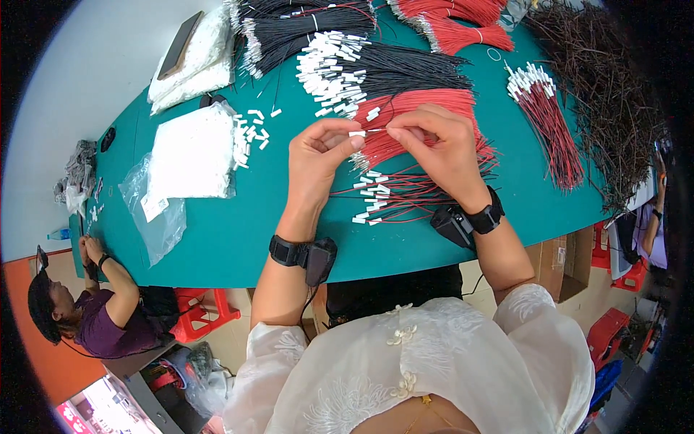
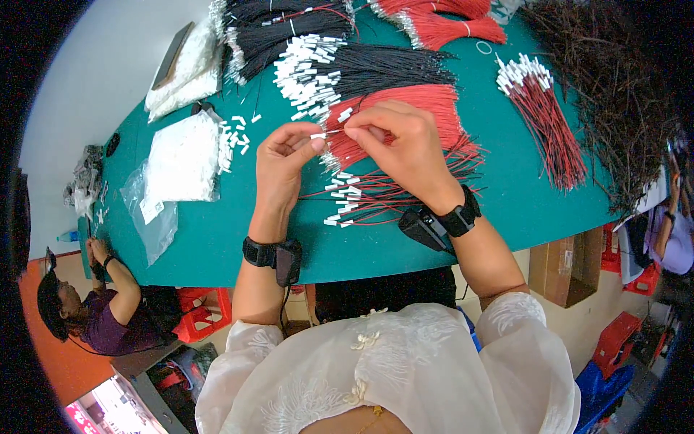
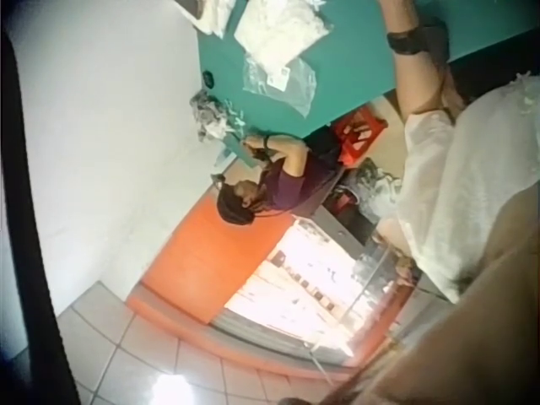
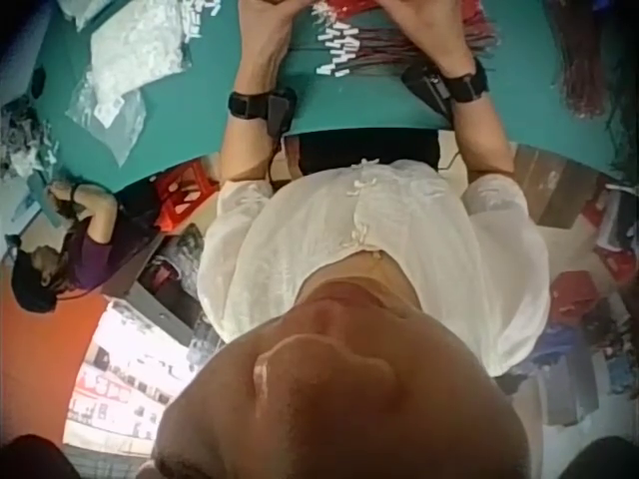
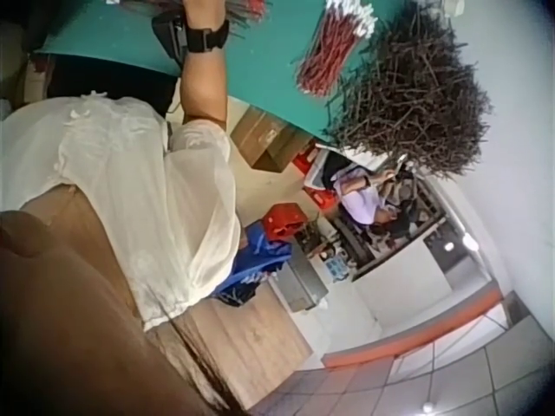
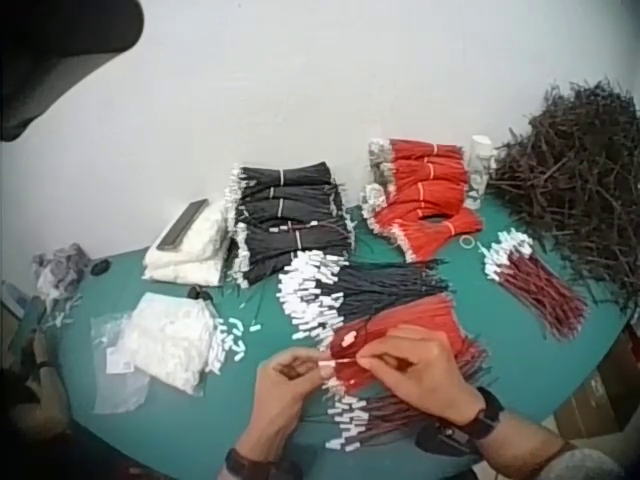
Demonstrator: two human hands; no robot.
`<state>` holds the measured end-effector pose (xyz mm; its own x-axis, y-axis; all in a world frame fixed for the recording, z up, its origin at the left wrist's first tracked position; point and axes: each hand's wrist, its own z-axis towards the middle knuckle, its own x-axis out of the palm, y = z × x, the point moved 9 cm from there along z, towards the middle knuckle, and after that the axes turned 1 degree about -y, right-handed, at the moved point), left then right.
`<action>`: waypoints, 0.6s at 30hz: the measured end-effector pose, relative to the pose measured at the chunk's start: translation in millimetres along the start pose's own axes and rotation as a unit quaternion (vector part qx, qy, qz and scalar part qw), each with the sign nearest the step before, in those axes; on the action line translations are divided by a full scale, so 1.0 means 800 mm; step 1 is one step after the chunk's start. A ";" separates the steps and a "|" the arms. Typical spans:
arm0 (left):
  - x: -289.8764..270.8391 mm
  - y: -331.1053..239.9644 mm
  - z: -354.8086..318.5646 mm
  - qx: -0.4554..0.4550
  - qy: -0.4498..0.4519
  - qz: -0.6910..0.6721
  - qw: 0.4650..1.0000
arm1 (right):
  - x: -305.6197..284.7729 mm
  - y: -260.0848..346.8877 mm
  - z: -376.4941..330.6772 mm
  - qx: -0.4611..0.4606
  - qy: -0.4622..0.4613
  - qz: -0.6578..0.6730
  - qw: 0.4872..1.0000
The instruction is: The person picks up a red wire and a white connector, joins them by hand, and places the assembled unit onto a pile, repeating the process several times.
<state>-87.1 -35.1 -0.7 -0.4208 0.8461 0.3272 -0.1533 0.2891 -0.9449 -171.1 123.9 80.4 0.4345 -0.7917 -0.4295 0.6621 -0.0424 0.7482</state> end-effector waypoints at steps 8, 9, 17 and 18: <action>-0.001 0.001 0.000 0.001 0.003 -0.004 1.000 | 0.000 -0.004 0.000 0.014 0.000 -0.001 1.000; -0.001 0.001 0.000 0.003 0.003 -0.005 1.000 | 0.001 -0.005 0.000 0.014 0.002 -0.003 1.000; 0.002 0.001 -0.001 0.002 0.005 -0.017 1.000 | 0.005 -0.005 0.000 0.017 0.012 0.004 1.000; 0.002 0.001 -0.001 0.002 0.005 -0.018 1.000 | 0.006 -0.004 0.000 0.017 0.016 0.006 1.000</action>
<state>-87.2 -33.4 -1.1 -0.4067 0.8395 0.3602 -0.1720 0.3168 -0.9328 -171.3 120.3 76.0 0.4613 -0.7728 -0.4358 0.6358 -0.0547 0.7700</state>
